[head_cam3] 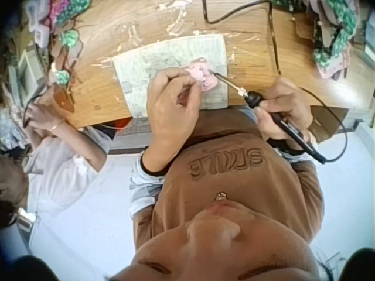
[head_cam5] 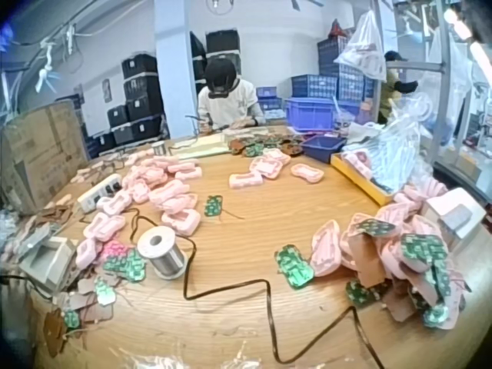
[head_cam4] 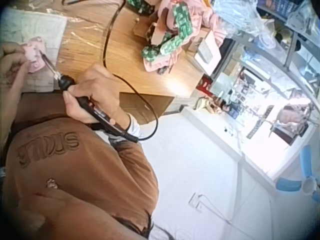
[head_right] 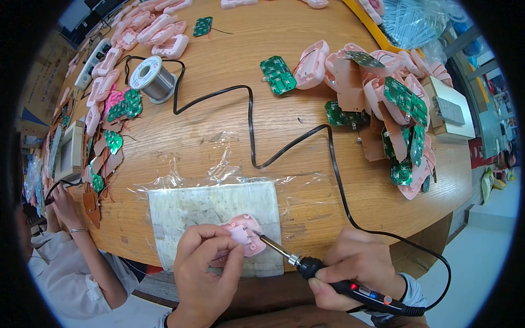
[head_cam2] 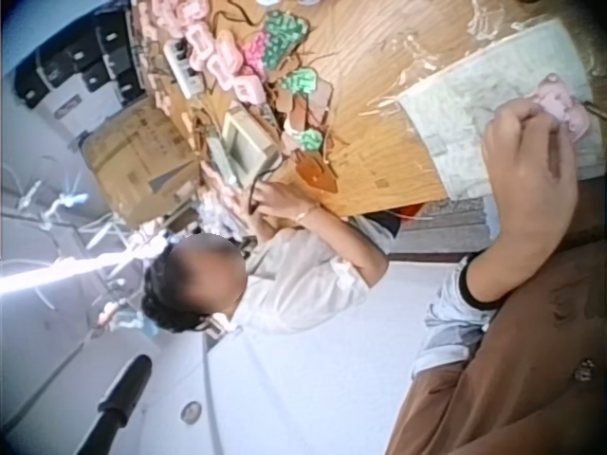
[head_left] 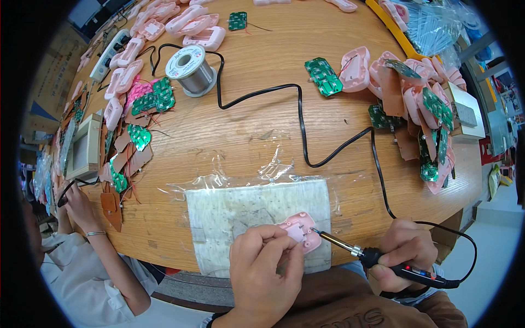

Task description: The person uses a soldering iron to attach wires to small pink plastic housings containing circuit boards. They repeatedly pick up a housing, apply solder to the wire connection points, and place the finished unit aside on the table.

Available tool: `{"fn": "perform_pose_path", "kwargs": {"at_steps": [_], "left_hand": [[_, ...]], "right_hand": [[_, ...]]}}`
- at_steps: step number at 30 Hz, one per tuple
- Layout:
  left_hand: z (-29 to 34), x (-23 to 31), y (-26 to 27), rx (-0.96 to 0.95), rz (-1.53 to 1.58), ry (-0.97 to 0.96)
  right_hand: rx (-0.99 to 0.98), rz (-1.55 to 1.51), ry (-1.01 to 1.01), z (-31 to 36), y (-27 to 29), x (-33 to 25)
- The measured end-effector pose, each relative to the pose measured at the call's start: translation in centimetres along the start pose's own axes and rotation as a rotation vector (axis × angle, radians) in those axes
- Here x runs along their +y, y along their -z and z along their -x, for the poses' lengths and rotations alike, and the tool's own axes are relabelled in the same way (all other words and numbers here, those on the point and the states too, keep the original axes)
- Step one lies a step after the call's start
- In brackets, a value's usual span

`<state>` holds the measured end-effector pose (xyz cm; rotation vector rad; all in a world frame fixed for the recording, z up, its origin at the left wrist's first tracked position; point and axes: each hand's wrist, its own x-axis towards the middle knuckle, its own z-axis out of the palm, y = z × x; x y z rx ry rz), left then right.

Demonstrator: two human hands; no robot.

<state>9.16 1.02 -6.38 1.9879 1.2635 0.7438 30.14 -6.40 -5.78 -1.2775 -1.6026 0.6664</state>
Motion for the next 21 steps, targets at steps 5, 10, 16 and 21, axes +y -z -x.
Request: {"fn": "perform_pose_path", "kwargs": {"at_steps": [5,10,16,21], "left_hand": [[-0.17,0.13,0.08,0.012,-0.023,-0.026],[-0.25,0.25,0.11,-0.001,-0.036,-0.028],[-0.18,0.21,-0.02,-0.001,-0.045,-0.028],[-0.2,0.32,0.05,-0.002,-0.056,-0.03]], "right_hand": [[-0.032,-0.008,0.014,0.28,-0.43,0.15],[-0.07,-0.025,0.017,0.15,-0.45,0.28],[-0.09,-0.028,0.019,0.2,-0.32,0.4],[-0.052,-0.057,0.012,0.17,-0.49,0.5]]}}
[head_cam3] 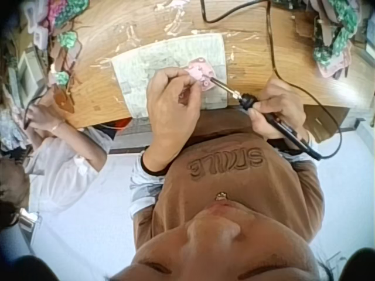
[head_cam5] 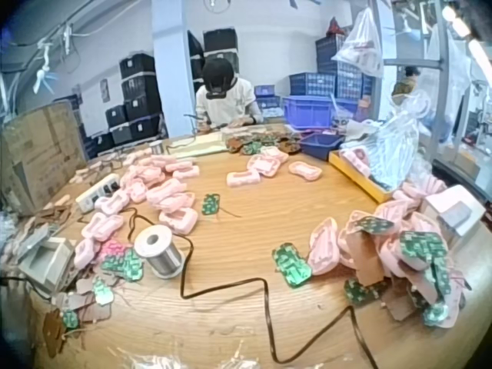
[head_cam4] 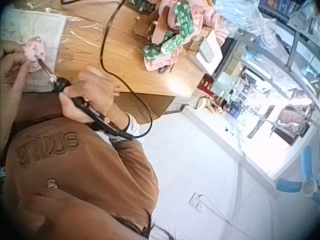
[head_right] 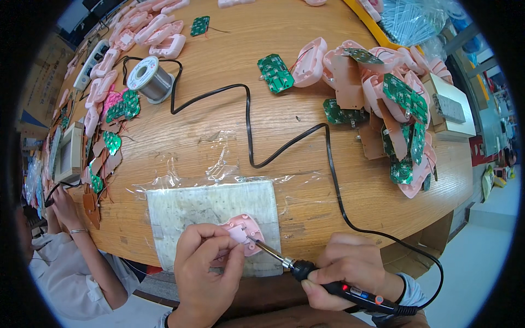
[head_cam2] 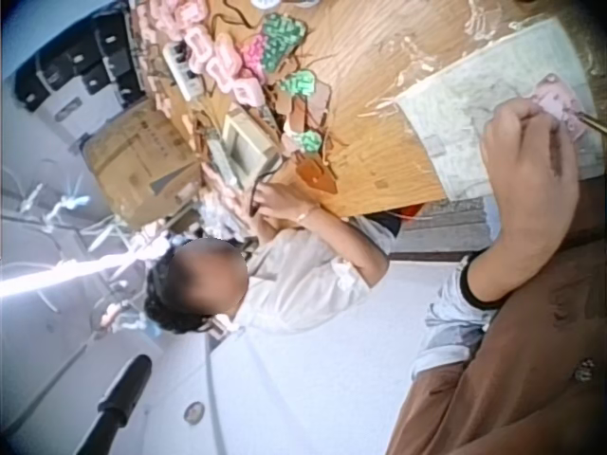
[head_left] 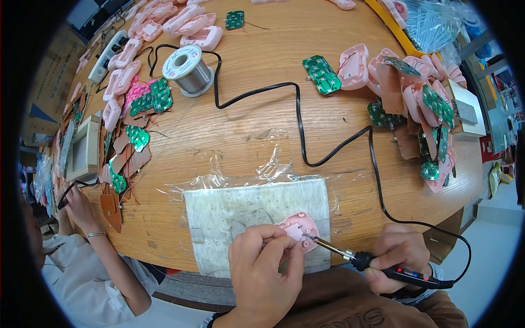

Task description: The person uses a soldering iron to attach wires to small pink plastic housings containing circuit boards. They repeatedly pick up a housing, apply solder to the wire connection points, and place the finished unit aside on the table.

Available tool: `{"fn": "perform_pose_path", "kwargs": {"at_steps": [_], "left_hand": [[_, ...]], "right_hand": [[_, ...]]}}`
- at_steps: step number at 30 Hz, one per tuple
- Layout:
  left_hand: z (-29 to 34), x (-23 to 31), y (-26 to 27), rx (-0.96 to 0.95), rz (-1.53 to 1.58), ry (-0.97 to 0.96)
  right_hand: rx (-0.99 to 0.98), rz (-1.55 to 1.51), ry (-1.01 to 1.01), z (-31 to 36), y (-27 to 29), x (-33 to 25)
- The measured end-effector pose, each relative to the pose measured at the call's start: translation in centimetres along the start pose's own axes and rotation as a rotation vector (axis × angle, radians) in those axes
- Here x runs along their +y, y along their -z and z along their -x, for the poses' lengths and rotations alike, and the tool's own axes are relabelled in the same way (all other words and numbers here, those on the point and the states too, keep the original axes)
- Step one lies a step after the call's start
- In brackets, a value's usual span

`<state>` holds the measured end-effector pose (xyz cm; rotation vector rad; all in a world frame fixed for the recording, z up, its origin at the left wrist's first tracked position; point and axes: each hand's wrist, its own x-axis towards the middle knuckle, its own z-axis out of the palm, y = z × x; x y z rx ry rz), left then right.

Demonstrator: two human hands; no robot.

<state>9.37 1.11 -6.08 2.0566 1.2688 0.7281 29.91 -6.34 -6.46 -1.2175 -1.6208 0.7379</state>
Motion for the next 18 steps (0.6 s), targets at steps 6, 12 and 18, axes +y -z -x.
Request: {"fn": "perform_pose_path", "kwargs": {"at_steps": [6,12,18], "left_hand": [[-0.1,0.3,0.2,0.031,0.034,-0.01],[-3.2,0.9,3.7,0.136,-0.026,0.125],[-9.1,-0.8,2.9,0.154,0.182,-0.083]], "right_hand": [[0.105,-0.038,-0.004,0.4,0.3,0.0],[0.271,-0.01,-0.029,1.4,1.3,0.2],[0.378,-0.007,-0.057,1.8,1.1,0.3]]}}
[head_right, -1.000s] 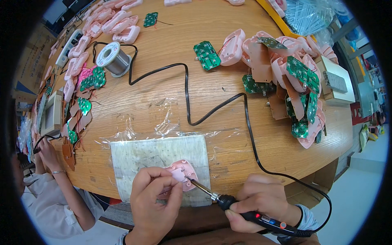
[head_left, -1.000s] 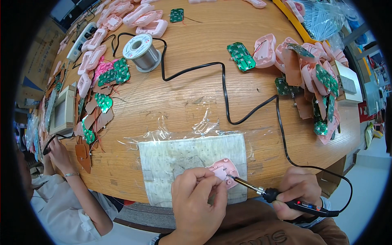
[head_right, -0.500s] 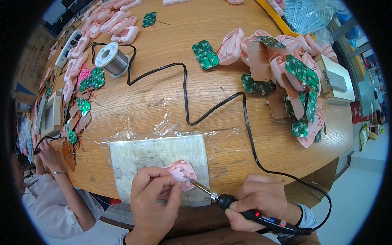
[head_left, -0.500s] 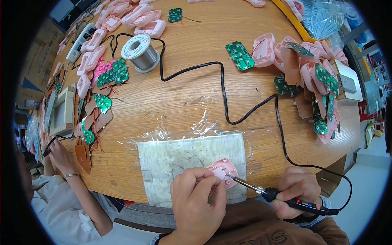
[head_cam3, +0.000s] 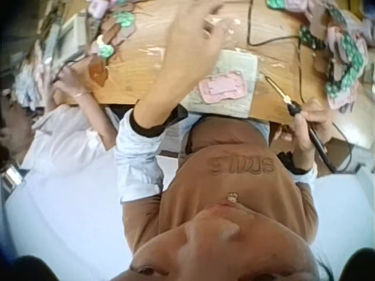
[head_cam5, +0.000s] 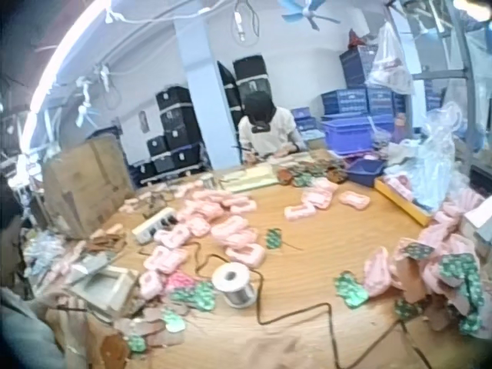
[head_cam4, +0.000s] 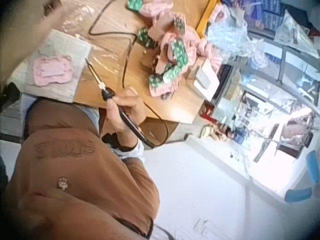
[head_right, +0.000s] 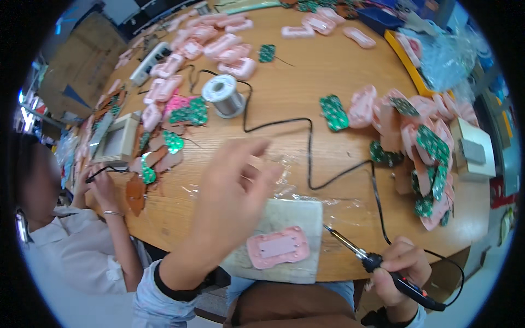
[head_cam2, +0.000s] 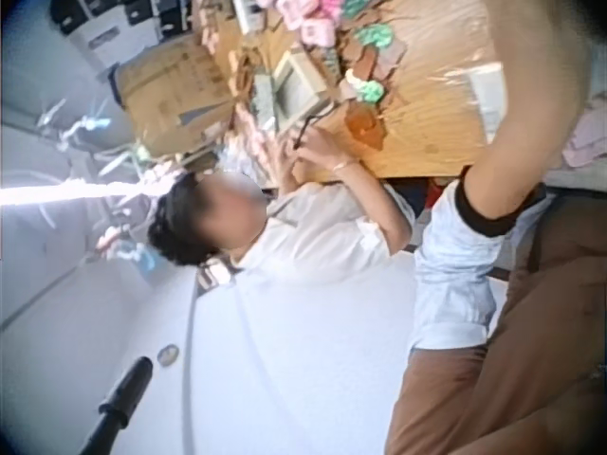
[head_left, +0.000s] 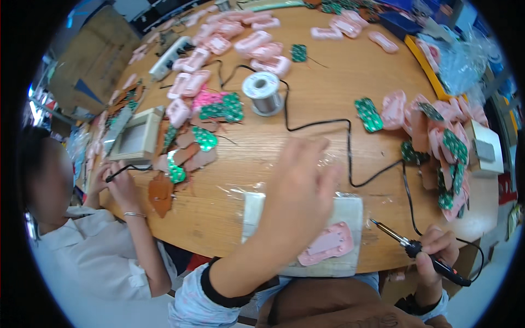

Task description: The person uses a soldering iron to attach wires to small pink plastic housings containing circuit boards. They repeatedly pick up a housing, apply solder to the wire connection points, and place the finished unit aside on the table.

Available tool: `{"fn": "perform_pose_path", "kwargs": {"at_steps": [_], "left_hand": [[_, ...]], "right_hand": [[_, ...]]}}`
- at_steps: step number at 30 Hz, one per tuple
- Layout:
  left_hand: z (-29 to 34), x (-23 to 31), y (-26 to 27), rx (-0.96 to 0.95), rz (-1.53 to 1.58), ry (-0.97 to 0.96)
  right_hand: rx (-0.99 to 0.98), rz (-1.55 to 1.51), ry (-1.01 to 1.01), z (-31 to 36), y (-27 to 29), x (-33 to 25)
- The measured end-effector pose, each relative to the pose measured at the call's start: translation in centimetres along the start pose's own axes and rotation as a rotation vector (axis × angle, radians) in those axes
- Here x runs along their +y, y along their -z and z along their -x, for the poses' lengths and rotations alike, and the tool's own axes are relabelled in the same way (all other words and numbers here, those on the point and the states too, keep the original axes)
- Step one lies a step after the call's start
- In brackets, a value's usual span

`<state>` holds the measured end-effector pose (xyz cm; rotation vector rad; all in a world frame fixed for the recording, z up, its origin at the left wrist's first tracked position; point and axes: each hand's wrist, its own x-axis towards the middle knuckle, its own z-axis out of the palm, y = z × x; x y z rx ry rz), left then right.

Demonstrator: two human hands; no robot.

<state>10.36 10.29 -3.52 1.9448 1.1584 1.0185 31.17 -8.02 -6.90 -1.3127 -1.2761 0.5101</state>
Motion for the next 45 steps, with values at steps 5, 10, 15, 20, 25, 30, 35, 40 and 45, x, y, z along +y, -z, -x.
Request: {"fn": "perform_pose_path", "kwargs": {"at_steps": [5,10,15,20,25,30,35,40,45], "left_hand": [[-1.9,-4.0,5.0,0.035,-0.52,-0.092],[-9.8,-12.6,9.7,0.072,-0.693,0.217],[-14.6,-14.9,9.1,0.022,-0.405,0.391],[-13.0,-10.3,10.7,0.001,0.082,0.331],[-5.9,-3.0,9.8,-0.283,0.494,0.268],[0.0,2.1,5.5,-0.366,0.724,0.571],[2.9,4.0,4.1,-0.657,0.699,0.544],[4.7,4.3,3.6,-0.805,0.716,0.529],[5.2,4.6,3.3,-0.885,0.721,0.44]], "right_hand": [[0.01,0.045,-0.002,0.2,0.7,0.3],[-0.021,0.058,-0.072,-0.2,0.3,1.1],[0.006,0.059,-0.058,-0.6,0.0,0.6],[0.006,0.082,-0.011,-1.4,0.5,0.2],[0.211,-0.184,-0.039,-2.3,-1.2,-1.7],[-0.041,-0.251,-0.077,-4.4,-2.9,-3.6],[-0.051,-0.144,0.025,-5.6,-4.1,-4.1],[-0.173,-0.144,-0.05,-5.3,-4.4,-5.3],[-0.129,-0.375,-0.08,-4.7,-5.0,-5.0]]}}
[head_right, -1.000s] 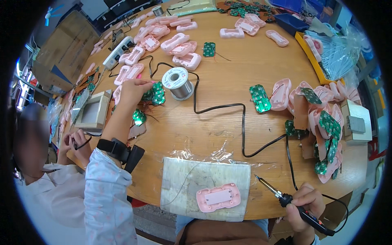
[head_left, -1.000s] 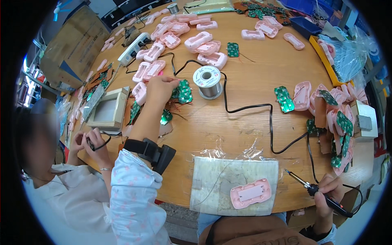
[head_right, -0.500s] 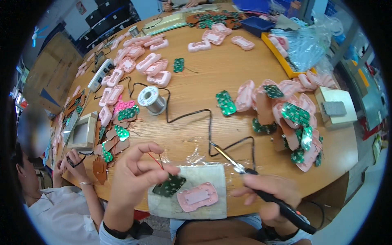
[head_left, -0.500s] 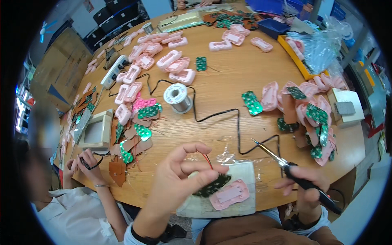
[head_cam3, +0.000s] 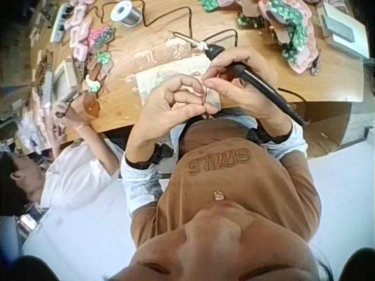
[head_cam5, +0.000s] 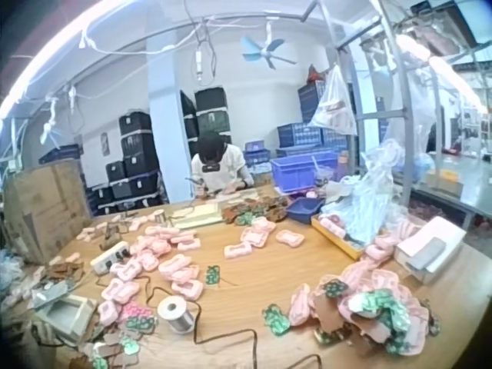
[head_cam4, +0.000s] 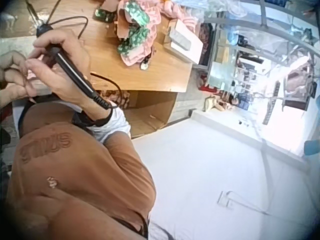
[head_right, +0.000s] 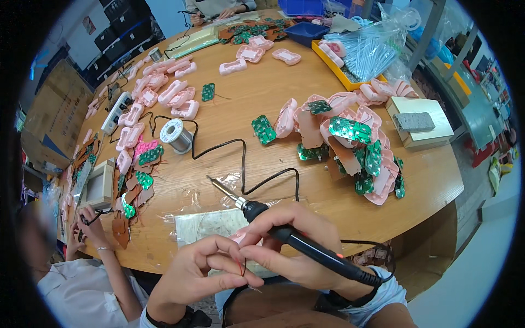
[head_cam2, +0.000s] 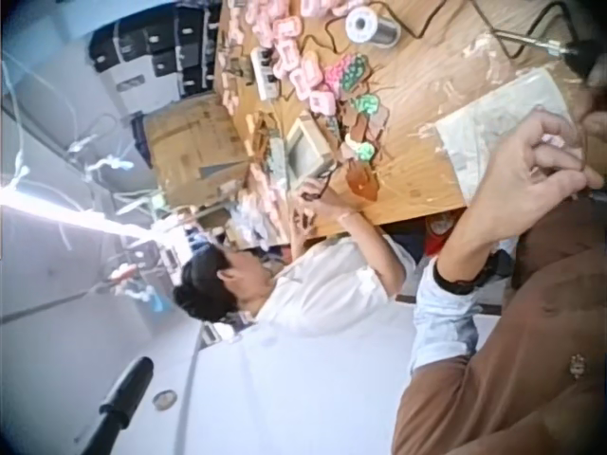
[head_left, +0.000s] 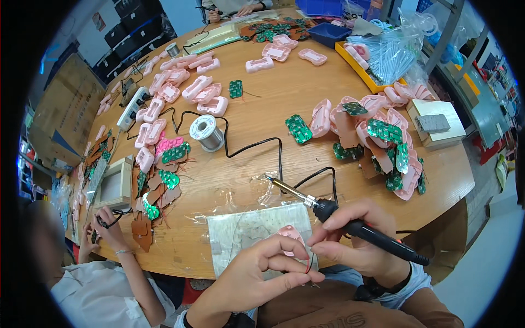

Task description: The person uses a soldering iron to attach wires to small pink plastic housings containing circuit boards. They repeatedly pick up a housing, apply solder to the wire connection points, and place the finished unit aside on the table.

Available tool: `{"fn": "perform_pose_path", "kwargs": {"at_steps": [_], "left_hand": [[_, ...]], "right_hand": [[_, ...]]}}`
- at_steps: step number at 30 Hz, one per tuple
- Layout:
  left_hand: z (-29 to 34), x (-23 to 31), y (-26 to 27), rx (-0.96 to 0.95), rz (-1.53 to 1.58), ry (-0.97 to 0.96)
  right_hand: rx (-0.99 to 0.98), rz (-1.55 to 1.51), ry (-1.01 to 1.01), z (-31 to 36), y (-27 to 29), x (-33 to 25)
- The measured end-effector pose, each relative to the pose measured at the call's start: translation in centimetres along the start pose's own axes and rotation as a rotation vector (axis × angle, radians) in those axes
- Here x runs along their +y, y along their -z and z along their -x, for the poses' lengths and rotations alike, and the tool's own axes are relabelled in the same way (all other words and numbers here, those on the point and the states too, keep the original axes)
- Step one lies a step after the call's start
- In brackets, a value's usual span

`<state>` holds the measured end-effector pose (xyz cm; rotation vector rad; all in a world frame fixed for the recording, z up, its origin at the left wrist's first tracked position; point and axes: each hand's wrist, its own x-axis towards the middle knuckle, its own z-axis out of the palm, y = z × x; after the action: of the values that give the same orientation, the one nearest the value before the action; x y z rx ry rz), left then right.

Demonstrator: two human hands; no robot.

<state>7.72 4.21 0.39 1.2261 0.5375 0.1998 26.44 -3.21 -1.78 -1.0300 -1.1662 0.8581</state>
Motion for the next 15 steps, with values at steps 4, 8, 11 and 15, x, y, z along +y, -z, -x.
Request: {"fn": "perform_pose_path", "kwargs": {"at_steps": [4,8,11,15], "left_hand": [[0.1,-0.1,-1.6,0.22,0.106,0.055],[0.9,-0.5,-2.7,0.455,-0.051,0.114],[1.6,-1.3,-2.6,0.669,-0.873,-0.162],[1.0,-3.6,-2.2,0.787,-1.041,-0.293]], "right_hand": [[0.051,-0.084,0.012,0.8,0.0,0.3],[-0.008,0.064,0.101,1.0,0.2,0.5],[-0.193,0.339,0.245,1.3,2.3,0.6],[0.075,0.394,0.214,4.0,3.1,1.7]]}}
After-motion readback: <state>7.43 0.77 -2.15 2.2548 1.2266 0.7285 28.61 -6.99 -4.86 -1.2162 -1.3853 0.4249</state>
